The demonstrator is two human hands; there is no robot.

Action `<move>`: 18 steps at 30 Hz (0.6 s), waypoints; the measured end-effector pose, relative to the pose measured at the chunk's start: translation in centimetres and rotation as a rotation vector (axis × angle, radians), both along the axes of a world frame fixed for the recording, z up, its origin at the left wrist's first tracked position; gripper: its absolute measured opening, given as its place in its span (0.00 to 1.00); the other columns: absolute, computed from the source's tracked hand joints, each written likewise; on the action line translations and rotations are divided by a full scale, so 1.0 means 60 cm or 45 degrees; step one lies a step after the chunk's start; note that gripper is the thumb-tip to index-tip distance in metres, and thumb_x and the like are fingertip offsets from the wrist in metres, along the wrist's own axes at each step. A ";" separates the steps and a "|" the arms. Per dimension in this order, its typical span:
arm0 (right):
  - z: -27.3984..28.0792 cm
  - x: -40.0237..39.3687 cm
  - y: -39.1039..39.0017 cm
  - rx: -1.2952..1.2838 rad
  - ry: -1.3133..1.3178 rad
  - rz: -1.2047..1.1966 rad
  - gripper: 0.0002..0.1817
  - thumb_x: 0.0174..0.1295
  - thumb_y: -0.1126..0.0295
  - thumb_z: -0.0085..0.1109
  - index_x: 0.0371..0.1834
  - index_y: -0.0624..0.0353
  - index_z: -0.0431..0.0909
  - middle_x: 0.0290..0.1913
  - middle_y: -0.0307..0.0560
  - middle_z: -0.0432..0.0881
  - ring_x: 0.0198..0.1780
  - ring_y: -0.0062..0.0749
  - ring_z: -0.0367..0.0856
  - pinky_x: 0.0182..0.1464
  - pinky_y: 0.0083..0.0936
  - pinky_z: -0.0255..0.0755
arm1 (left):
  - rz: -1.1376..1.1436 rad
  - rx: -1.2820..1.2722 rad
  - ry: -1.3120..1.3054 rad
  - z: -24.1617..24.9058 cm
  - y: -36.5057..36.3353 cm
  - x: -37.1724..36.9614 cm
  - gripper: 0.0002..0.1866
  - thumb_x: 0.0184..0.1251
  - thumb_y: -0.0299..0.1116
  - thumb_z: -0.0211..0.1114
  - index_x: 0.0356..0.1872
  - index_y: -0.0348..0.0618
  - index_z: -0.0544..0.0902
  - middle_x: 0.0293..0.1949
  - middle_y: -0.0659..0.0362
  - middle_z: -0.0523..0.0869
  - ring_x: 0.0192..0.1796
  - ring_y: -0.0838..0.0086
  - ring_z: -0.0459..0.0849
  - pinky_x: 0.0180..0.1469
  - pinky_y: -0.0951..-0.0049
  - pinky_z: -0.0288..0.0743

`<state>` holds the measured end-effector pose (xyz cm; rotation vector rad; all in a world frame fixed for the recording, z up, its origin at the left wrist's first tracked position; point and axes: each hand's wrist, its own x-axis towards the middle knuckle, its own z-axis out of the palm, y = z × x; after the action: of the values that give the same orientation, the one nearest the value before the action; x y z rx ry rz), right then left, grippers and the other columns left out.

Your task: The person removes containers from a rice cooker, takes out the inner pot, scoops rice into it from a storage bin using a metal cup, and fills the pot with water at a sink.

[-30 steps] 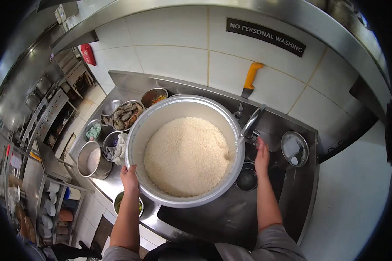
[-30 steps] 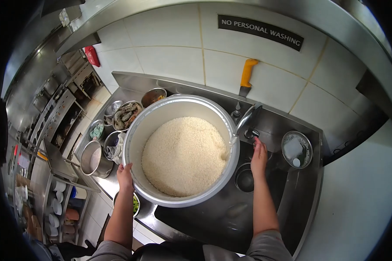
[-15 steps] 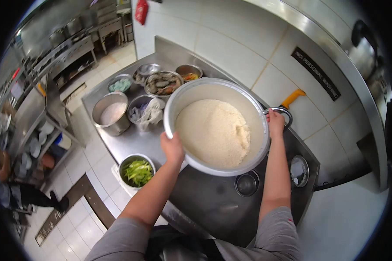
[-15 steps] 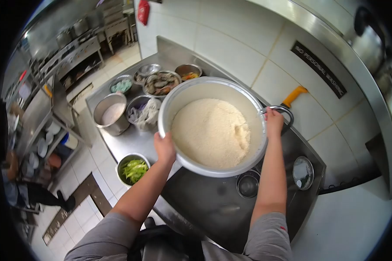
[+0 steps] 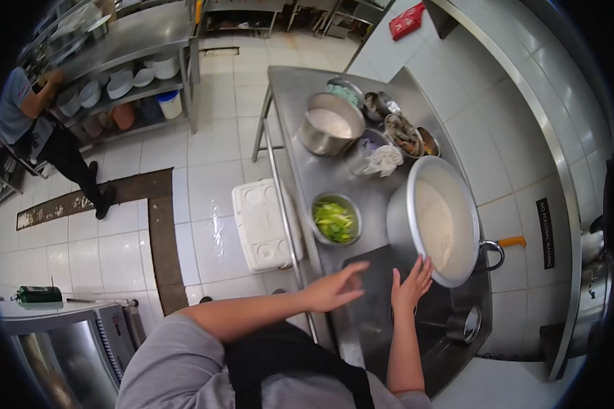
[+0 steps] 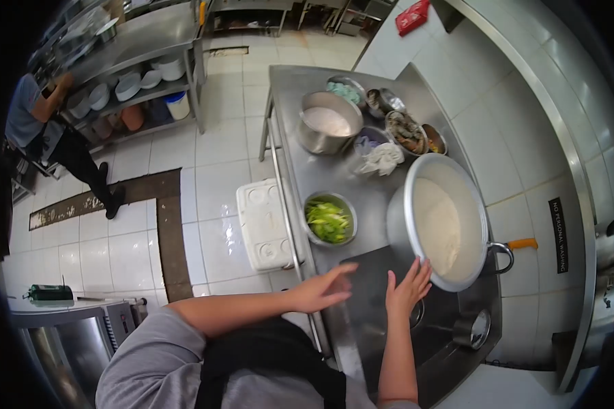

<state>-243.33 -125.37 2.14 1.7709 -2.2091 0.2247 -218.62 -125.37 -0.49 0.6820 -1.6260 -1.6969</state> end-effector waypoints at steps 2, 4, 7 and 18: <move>-0.007 0.063 0.031 0.100 0.013 0.063 0.41 0.60 0.55 0.60 0.73 0.56 0.51 0.74 0.55 0.49 0.75 0.50 0.48 0.68 0.58 0.47 | -0.215 -0.208 -0.544 -0.070 0.074 0.150 0.27 0.68 0.41 0.59 0.66 0.51 0.65 0.40 0.56 0.83 0.41 0.68 0.83 0.44 0.66 0.76; -0.021 0.126 0.056 0.201 0.021 0.152 0.43 0.59 0.55 0.61 0.73 0.56 0.50 0.75 0.54 0.48 0.75 0.49 0.47 0.69 0.57 0.47 | 0.026 0.002 -0.634 -0.208 0.168 0.312 0.25 0.63 0.38 0.61 0.63 0.53 0.70 0.45 0.53 0.84 0.44 0.65 0.84 0.46 0.64 0.76; -0.062 0.190 0.099 0.566 -0.144 0.142 0.48 0.57 0.52 0.62 0.74 0.59 0.44 0.75 0.54 0.47 0.75 0.49 0.47 0.68 0.57 0.48 | 0.573 0.628 -1.491 -0.365 0.335 0.591 0.27 0.63 0.48 0.61 0.61 0.49 0.73 0.49 0.47 0.83 0.52 0.55 0.81 0.55 0.59 0.73; -0.185 0.196 0.122 0.956 -0.110 -0.347 0.57 0.53 0.43 0.64 0.74 0.61 0.37 0.70 0.65 0.55 0.68 0.60 0.60 0.65 0.52 0.60 | 1.771 1.354 -1.573 -0.443 0.939 0.954 0.22 0.63 0.38 0.57 0.57 0.40 0.73 0.48 0.43 0.82 0.52 0.52 0.81 0.54 0.60 0.73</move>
<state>-231.56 -118.02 -8.97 1.7471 -2.7867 -0.6869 -161.38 -69.02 -27.08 2.8305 -0.1122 -0.7610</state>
